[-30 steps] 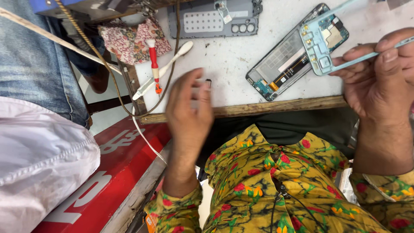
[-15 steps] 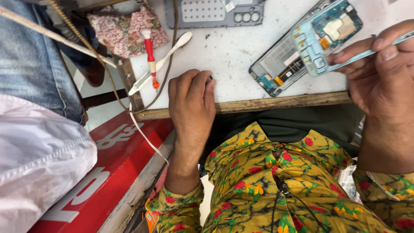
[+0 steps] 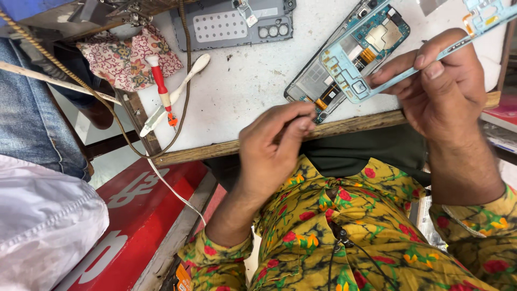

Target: The person applies adhesive to the edge of a smartphone's internal frame using a small tube. They then pick up the phone's back cover, align it, and attempt to fit it onto the chassis. The person uses a brush to clean the internal components and connectors before continuing to adjust the back cover.

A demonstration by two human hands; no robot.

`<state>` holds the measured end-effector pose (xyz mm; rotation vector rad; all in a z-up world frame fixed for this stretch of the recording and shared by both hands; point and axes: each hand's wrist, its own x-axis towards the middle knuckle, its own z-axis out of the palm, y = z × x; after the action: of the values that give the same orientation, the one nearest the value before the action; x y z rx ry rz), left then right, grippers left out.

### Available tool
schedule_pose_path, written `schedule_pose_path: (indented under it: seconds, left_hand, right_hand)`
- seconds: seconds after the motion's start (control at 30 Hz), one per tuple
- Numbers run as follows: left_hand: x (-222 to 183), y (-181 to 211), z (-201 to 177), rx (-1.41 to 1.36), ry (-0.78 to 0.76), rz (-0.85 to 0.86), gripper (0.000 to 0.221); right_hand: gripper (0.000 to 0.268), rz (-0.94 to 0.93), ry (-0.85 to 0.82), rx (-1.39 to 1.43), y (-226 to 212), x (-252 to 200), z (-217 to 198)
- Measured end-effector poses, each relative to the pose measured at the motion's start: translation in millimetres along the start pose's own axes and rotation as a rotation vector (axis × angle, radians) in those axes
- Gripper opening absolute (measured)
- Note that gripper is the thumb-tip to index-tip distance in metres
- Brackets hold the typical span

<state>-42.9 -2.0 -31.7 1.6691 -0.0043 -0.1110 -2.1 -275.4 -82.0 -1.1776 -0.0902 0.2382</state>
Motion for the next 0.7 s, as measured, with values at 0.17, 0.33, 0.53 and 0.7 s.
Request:
schedule_pose_path:
  seconds: [0.17,0.33,0.53,0.7]
  left_hand:
    - [13,1,21,-0.206,0.034,-0.148,0.02]
    - [14,-7,11,-0.191,0.074,-0.073,0.013]
    - [19,-8,8,-0.378,0.104,-0.212,0.017]
    - [26,0,8,-0.229,0.089,-0.088,0.011]
  right_hand:
    - [0.018,-0.069,0.053,0.205,19,0,28]
    - [0.019,-0.105,0.038,0.122,25,2,44]
    - [0.019,-0.052,0.011,0.094,20,9,46]
    - [0.017,-0.024,-0.03,0.202,20,11,43]
